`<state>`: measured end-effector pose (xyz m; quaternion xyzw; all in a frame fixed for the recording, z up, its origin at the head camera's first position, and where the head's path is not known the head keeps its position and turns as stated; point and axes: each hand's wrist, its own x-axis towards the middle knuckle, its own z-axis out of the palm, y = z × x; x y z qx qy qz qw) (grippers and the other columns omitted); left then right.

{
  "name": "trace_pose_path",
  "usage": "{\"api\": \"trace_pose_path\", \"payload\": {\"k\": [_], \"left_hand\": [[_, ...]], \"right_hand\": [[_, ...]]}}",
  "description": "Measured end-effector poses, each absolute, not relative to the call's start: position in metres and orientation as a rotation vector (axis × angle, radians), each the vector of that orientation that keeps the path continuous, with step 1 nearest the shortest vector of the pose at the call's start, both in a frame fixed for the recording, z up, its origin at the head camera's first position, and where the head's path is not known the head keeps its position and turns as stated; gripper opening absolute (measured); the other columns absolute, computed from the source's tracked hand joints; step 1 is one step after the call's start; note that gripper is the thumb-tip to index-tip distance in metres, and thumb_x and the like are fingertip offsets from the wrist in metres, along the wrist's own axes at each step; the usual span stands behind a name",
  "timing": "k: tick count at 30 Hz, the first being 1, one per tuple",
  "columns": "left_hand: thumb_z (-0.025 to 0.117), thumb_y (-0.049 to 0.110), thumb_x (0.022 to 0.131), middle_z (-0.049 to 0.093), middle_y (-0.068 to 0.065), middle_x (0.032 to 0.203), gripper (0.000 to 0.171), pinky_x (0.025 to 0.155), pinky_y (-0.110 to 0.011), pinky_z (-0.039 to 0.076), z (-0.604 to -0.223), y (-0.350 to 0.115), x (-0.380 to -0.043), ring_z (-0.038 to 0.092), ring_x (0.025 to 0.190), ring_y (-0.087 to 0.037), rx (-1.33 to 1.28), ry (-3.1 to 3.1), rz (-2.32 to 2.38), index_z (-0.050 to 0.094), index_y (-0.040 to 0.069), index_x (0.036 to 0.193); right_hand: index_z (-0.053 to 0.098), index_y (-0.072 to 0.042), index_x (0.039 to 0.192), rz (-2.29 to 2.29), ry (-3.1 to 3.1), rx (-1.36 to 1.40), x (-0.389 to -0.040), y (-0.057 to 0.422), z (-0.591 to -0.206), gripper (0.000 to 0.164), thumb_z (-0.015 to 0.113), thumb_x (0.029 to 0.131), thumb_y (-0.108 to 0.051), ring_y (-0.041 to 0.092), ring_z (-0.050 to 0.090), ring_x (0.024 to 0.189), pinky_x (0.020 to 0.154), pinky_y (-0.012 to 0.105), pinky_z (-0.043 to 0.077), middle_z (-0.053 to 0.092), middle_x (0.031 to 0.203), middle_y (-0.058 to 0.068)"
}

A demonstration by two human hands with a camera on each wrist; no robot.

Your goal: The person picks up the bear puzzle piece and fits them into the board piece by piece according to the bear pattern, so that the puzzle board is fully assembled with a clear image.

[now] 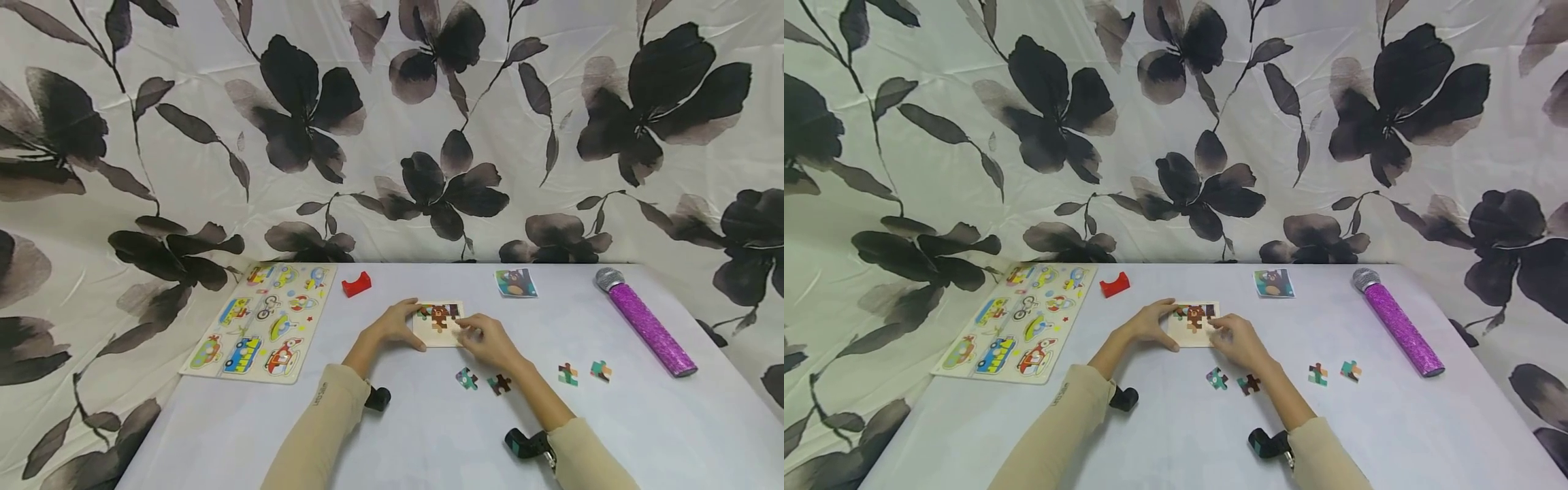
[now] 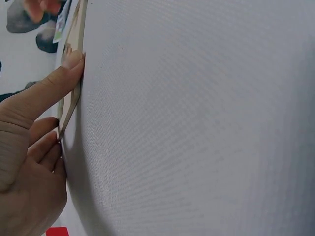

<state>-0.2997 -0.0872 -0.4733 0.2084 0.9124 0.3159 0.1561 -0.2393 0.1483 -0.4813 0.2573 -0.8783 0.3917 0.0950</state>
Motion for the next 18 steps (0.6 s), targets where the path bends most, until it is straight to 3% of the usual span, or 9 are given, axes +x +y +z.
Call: {"api": "trace_pose_path", "payload": {"k": [3, 8, 14, 18], "left_hand": [[0.088, 0.025, 0.063, 0.029, -0.013, 0.151, 0.094, 0.112, -0.047, 0.024, -0.473, -0.088, -0.298, 0.024, 0.14, -0.032, 0.583, 2.607, 0.917, 0.042, 0.002, 0.141], [0.088, 0.026, 0.063, 0.03, -0.012, 0.151, 0.094, 0.112, -0.047, 0.024, -0.472, -0.088, -0.299, 0.024, 0.14, -0.032, 0.577, 2.613, 0.908, 0.042, 0.002, 0.141], [0.088, 0.025, 0.063, 0.03, -0.013, 0.151, 0.094, 0.112, -0.047, 0.024, -0.473, -0.087, -0.3, 0.025, 0.14, -0.032, 0.586, 2.617, 0.906, 0.042, 0.002, 0.141], [0.088, 0.026, 0.063, 0.03, -0.013, 0.151, 0.093, 0.112, -0.047, 0.025, -0.473, -0.087, -0.298, 0.025, 0.139, -0.032, 0.59, 2.615, 0.905, 0.042, 0.002, 0.14]], "right_hand": [[0.068, 0.004, 0.105, 1.124, -2.736, 0.845, -0.225, 0.157, -0.478, 0.031, 0.074, 0.079, -0.01, 0.021, 0.059, 0.079, 0.067, 0.03, 0.05, 0.066, 0.091, 0.011], [0.07, -0.002, 0.106, 1.08, -2.917, 0.948, -0.206, 0.166, -0.475, 0.037, 0.079, 0.076, -0.022, 0.017, 0.052, 0.084, 0.069, 0.026, 0.042, 0.06, 0.095, 0.004], [0.072, -0.005, 0.102, 0.974, -2.954, 1.003, -0.197, 0.167, -0.472, 0.037, 0.082, 0.071, -0.024, 0.02, 0.049, 0.091, 0.077, 0.034, 0.043, 0.057, 0.098, 0.003], [0.066, -0.005, 0.094, 1.052, -2.915, 0.968, -0.197, 0.168, -0.474, 0.031, 0.082, 0.071, -0.018, 0.015, 0.054, 0.084, 0.074, 0.03, 0.047, 0.061, 0.089, -0.001]]}}
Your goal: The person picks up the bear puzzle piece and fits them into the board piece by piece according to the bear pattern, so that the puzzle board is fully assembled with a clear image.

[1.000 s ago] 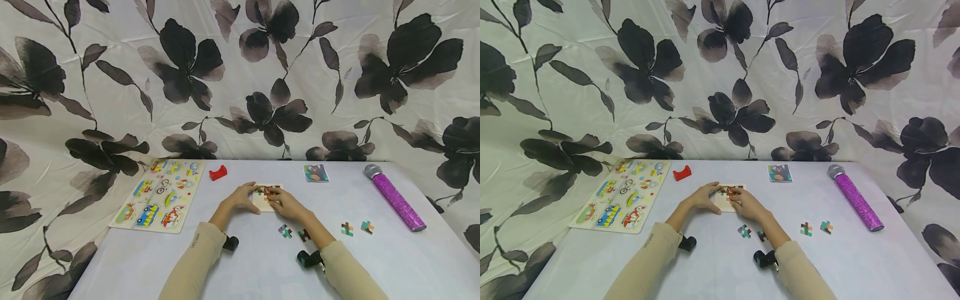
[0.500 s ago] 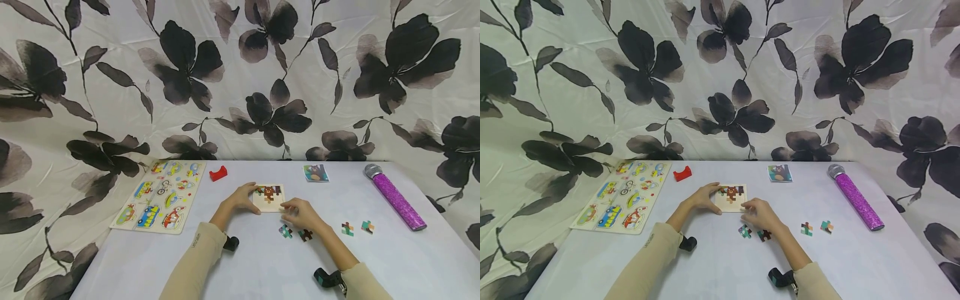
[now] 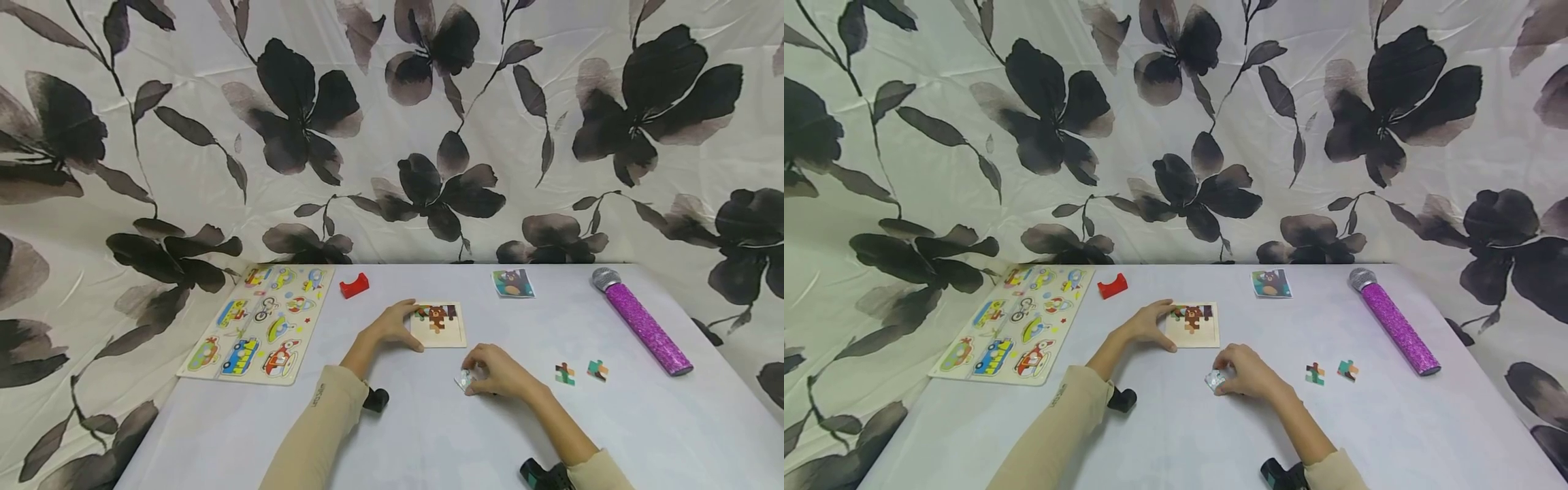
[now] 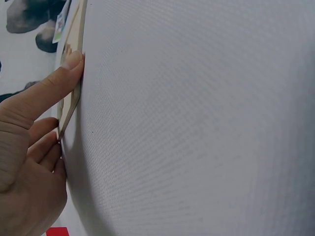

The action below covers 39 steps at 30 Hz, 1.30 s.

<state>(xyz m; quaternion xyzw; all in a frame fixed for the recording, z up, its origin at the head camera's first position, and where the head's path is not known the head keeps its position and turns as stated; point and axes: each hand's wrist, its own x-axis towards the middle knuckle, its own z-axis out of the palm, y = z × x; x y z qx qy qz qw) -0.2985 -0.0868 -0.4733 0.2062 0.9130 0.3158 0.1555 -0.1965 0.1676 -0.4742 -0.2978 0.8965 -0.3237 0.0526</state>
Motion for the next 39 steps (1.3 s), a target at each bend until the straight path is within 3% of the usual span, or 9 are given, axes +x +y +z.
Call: {"api": "trace_pose_path", "payload": {"k": [4, 7, 11, 14, 21, 29, 39], "left_hand": [[0.088, 0.027, 0.064, 0.03, -0.013, 0.151, 0.092, 0.112, -0.048, 0.025, -0.474, -0.087, -0.298, 0.025, 0.139, -0.033, 0.589, 2.611, 0.902, 0.042, 0.002, 0.14], [0.088, 0.026, 0.063, 0.031, -0.013, 0.151, 0.092, 0.112, -0.048, 0.025, -0.474, -0.087, -0.297, 0.025, 0.139, -0.033, 0.589, 2.614, 0.902, 0.043, 0.002, 0.14], [0.088, 0.026, 0.063, 0.031, -0.013, 0.151, 0.092, 0.112, -0.047, 0.025, -0.474, -0.088, -0.297, 0.025, 0.139, -0.032, 0.597, 2.616, 0.896, 0.043, 0.002, 0.14], [0.088, 0.026, 0.064, 0.03, -0.013, 0.151, 0.092, 0.112, -0.047, 0.025, -0.474, -0.088, -0.297, 0.025, 0.139, -0.032, 0.599, 2.615, 0.896, 0.042, 0.002, 0.14], [0.088, 0.026, 0.064, 0.03, -0.013, 0.151, 0.092, 0.112, -0.047, 0.025, -0.474, -0.087, -0.298, 0.025, 0.139, -0.033, 0.603, 2.612, 0.898, 0.042, 0.002, 0.14], [0.087, 0.026, 0.064, 0.03, -0.014, 0.151, 0.093, 0.111, -0.048, 0.026, -0.473, -0.088, -0.299, 0.026, 0.139, -0.033, 0.604, 2.619, 0.893, 0.042, 0.003, 0.141], [0.088, 0.026, 0.064, 0.03, -0.013, 0.151, 0.094, 0.112, -0.048, 0.025, -0.472, -0.087, -0.298, 0.025, 0.139, -0.033, 0.583, 2.608, 0.911, 0.041, 0.003, 0.141]], "right_hand": [[0.057, -0.006, 0.091, -1.215, 2.71, -0.827, -0.199, 0.167, -0.477, 0.023, 0.076, 0.077, -0.007, 0.01, 0.059, 0.075, 0.067, 0.024, 0.051, 0.062, 0.081, -0.001], [0.056, -0.001, 0.094, -1.447, 2.677, -0.708, -0.204, 0.164, -0.478, 0.017, 0.07, 0.082, -0.002, 0.014, 0.062, 0.07, 0.062, 0.025, 0.054, 0.063, 0.079, 0.006], [0.051, 0.009, 0.104, -1.862, 2.463, -0.435, -0.213, 0.159, -0.475, 0.022, 0.063, 0.086, 0.002, 0.022, 0.065, 0.065, 0.061, 0.032, 0.057, 0.063, 0.081, 0.015], [0.046, 0.014, 0.112, -2.1, 2.281, -0.243, -0.222, 0.156, -0.473, 0.028, 0.058, 0.088, 0.007, 0.019, 0.067, 0.066, 0.066, 0.034, 0.058, 0.063, 0.083, 0.014], [0.041, 0.013, 0.131, -2.227, 2.164, -0.029, -0.24, 0.153, -0.472, 0.05, 0.055, 0.083, 0.014, 0.009, 0.067, 0.071, 0.076, 0.026, 0.056, 0.058, 0.094, 0.013], [0.049, 0.009, 0.129, -2.179, 2.311, -0.043, -0.255, 0.151, -0.475, 0.051, 0.058, 0.079, 0.012, 0.004, 0.062, 0.07, 0.071, 0.021, 0.055, 0.057, 0.101, 0.025], [0.051, 0.009, 0.124, -2.218, 2.287, 0.089, -0.263, 0.148, -0.476, 0.045, 0.059, 0.08, 0.011, 0.001, 0.06, 0.067, 0.064, 0.017, 0.053, 0.064, 0.084, 0.005]]}}
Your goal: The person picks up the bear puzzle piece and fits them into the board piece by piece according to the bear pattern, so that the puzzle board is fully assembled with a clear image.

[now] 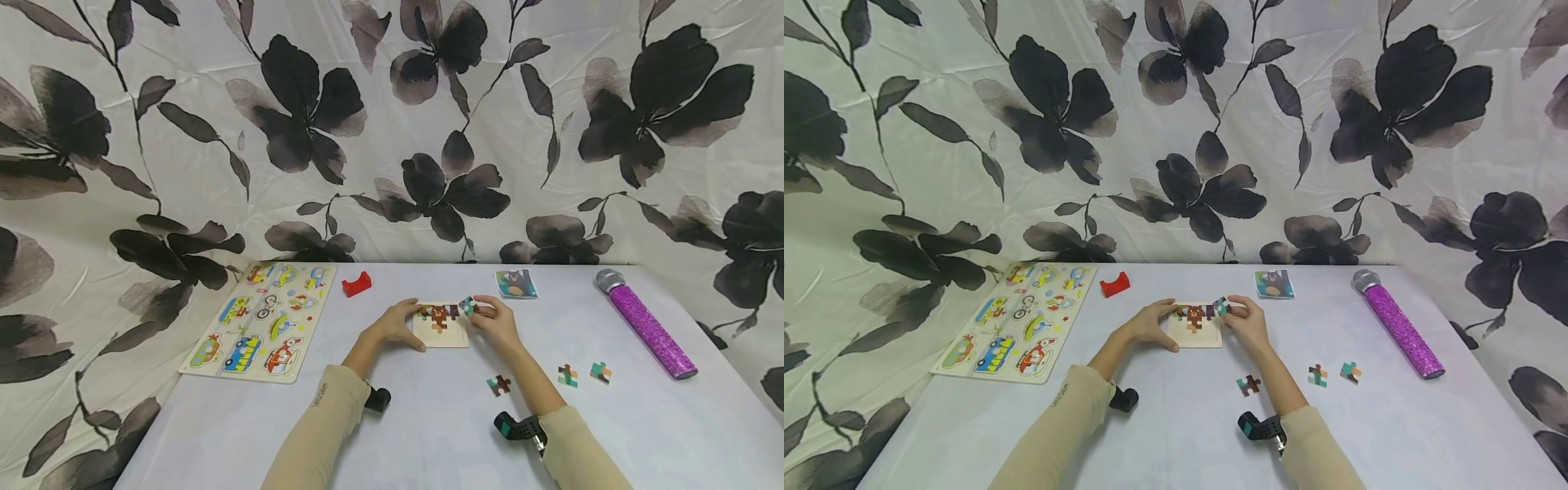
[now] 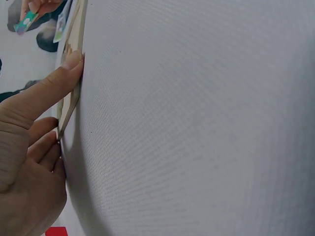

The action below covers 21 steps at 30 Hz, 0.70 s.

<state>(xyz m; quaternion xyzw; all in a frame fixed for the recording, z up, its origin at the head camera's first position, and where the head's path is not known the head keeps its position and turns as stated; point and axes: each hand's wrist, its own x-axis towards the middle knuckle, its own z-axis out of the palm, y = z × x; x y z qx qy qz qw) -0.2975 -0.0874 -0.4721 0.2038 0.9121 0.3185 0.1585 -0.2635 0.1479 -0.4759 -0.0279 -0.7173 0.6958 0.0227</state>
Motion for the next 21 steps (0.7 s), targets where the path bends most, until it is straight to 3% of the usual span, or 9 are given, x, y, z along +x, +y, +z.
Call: {"api": "trace_pose_path", "payload": {"k": [6, 12, 15, 18, 21], "left_hand": [[0.088, 0.026, 0.063, 0.029, -0.013, 0.151, 0.094, 0.112, -0.048, 0.025, -0.4725, -0.0873, -0.298, 0.024, 0.14, -0.033, 0.58, 2.613, 0.903, 0.041, 0.003, 0.142], [0.088, 0.027, 0.064, 0.029, -0.012, 0.151, 0.094, 0.112, -0.048, 0.025, -0.474, -0.0874, -0.2981, 0.024, 0.14, -0.032, 0.58, 2.607, 0.908, 0.041, 0.003, 0.142], [0.087, 0.027, 0.064, 0.029, -0.012, 0.151, 0.093, 0.112, -0.047, 0.025, -0.4742, -0.0872, -0.2986, 0.024, 0.14, -0.032, 0.585, 2.609, 0.902, 0.041, 0.003, 0.141], [0.087, 0.026, 0.064, 0.029, -0.012, 0.152, 0.093, 0.112, -0.046, 0.025, -0.4743, -0.0872, -0.2993, 0.024, 0.14, -0.031, 0.587, 2.614, 0.892, 0.041, 0.003, 0.142], [0.087, 0.027, 0.064, 0.029, -0.011, 0.152, 0.093, 0.112, -0.046, 0.025, -0.4747, -0.0873, -0.2994, 0.024, 0.14, -0.031, 0.585, 2.618, 0.886, 0.041, 0.004, 0.142]], "right_hand": [[0.057, 0.012, 0.113, 2.112, -2.268, -0.095, -0.2667, 0.1449, -0.4787, 0.031, 0.06, 0.083, 0.006, 0.007, 0.055, 0.059, 0.055, 0.018, 0.047, 0.062, 0.071, -0.002], [0.058, 0.005, 0.122, 2.027, -2.409, 0.098, -0.2656, 0.1464, -0.4822, 0.031, 0.054, 0.092, 0.0, 0.013, 0.051, 0.063, 0.054, 0.021, 0.044, 0.059, 0.087, 0.011], [0.054, 0.007, 0.126, 1.968, -2.466, 0.224, -0.2643, 0.1481, -0.482, 0.035, 0.055, 0.091, 0.001, 0.015, 0.056, 0.066, 0.057, 0.022, 0.048, 0.059, 0.092, 0.017], [0.052, 0.013, 0.122, 1.895, -2.495, 0.345, -0.2615, 0.1482, -0.4788, 0.035, 0.058, 0.088, 0.005, 0.024, 0.062, 0.068, 0.055, 0.026, 0.051, 0.062, 0.089, 0.024], [0.058, 0.012, 0.112, 1.73, -2.562, 0.429, -0.2596, 0.1466, -0.4811, 0.028, 0.062, 0.086, 0.003, 0.026, 0.064, 0.07, 0.053, 0.027, 0.051, 0.066, 0.087, 0.022]]}}
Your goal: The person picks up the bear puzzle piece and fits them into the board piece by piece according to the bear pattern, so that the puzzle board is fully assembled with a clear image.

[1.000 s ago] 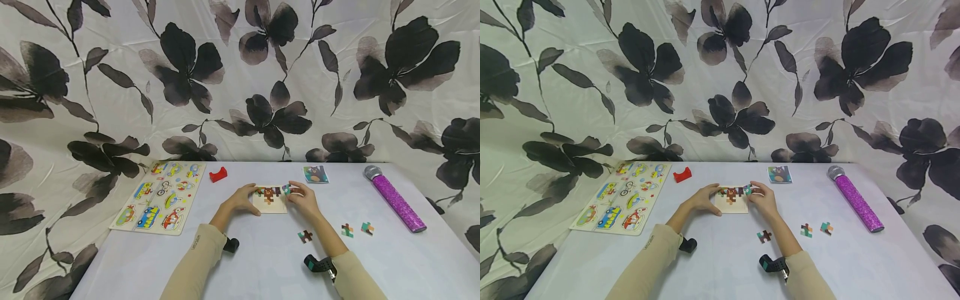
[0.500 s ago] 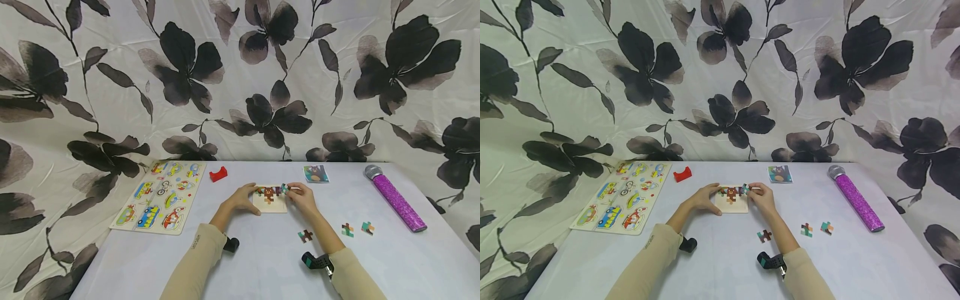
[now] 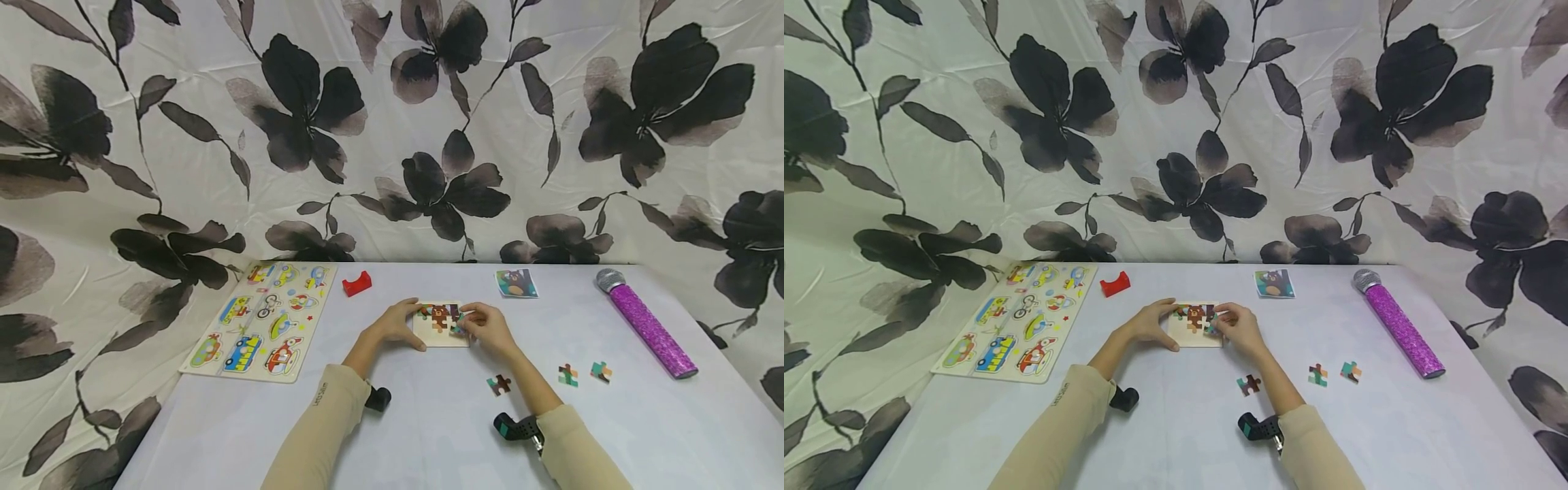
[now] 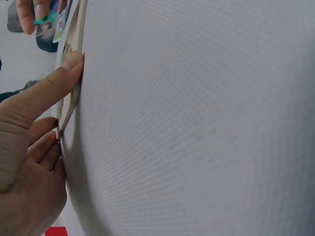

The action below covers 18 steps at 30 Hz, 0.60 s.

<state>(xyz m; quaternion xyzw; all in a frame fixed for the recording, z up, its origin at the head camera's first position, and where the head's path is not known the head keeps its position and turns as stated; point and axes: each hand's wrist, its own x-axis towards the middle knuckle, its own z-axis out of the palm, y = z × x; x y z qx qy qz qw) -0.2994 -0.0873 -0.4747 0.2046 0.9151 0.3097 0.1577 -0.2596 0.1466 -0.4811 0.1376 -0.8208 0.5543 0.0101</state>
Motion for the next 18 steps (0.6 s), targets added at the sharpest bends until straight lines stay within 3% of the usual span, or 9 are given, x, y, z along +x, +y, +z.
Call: {"api": "trace_pose_path", "payload": {"k": [4, 9, 11, 18], "left_hand": [[0.087, 0.027, 0.064, 0.029, -0.011, 0.152, 0.093, 0.112, -0.048, 0.025, -0.4746, -0.0878, -0.2993, 0.024, 0.14, -0.031, 0.572, 2.615, 0.891, 0.041, 0.004, 0.142], [0.088, 0.027, 0.064, 0.029, -0.011, 0.152, 0.093, 0.112, -0.048, 0.025, -0.4762, -0.0885, -0.2995, 0.024, 0.14, -0.032, 0.572, 2.606, 0.906, 0.042, 0.004, 0.141], [0.088, 0.027, 0.064, 0.029, -0.011, 0.152, 0.093, 0.112, -0.047, 0.025, -0.4772, -0.0885, -0.2999, 0.023, 0.14, -0.032, 0.575, 2.602, 0.91, 0.042, 0.004, 0.142], [0.088, 0.026, 0.063, 0.029, -0.012, 0.152, 0.094, 0.112, -0.048, 0.024, -0.4762, -0.088, -0.2994, 0.023, 0.14, -0.032, 0.575, 2.6, 0.918, 0.042, 0.004, 0.141]], "right_hand": [[0.065, 0.005, 0.107, 1.459, -2.664, 0.521, -0.2575, 0.1426, -0.4885, 0.024, 0.067, 0.085, -0.004, 0.02, 0.064, 0.072, 0.06, 0.027, 0.051, 0.068, 0.086, 0.013], [0.063, 0.005, 0.113, 1.26, -2.749, 0.618, -0.2534, 0.1397, -0.4868, 0.035, 0.072, 0.081, -0.005, 0.014, 0.054, 0.069, 0.062, 0.027, 0.046, 0.063, 0.08, 0.006], [0.063, 0.005, 0.115, 1.212, -2.784, 0.635, -0.253, 0.1408, -0.4857, 0.039, 0.073, 0.079, -0.006, 0.015, 0.05, 0.069, 0.061, 0.029, 0.044, 0.06, 0.08, 0.007], [0.062, 0.006, 0.119, 1.074, -2.845, 0.698, -0.2521, 0.1461, -0.4847, 0.038, 0.069, 0.085, -0.01, 0.023, 0.051, 0.084, 0.071, 0.034, 0.044, 0.055, 0.105, 0.02]]}}
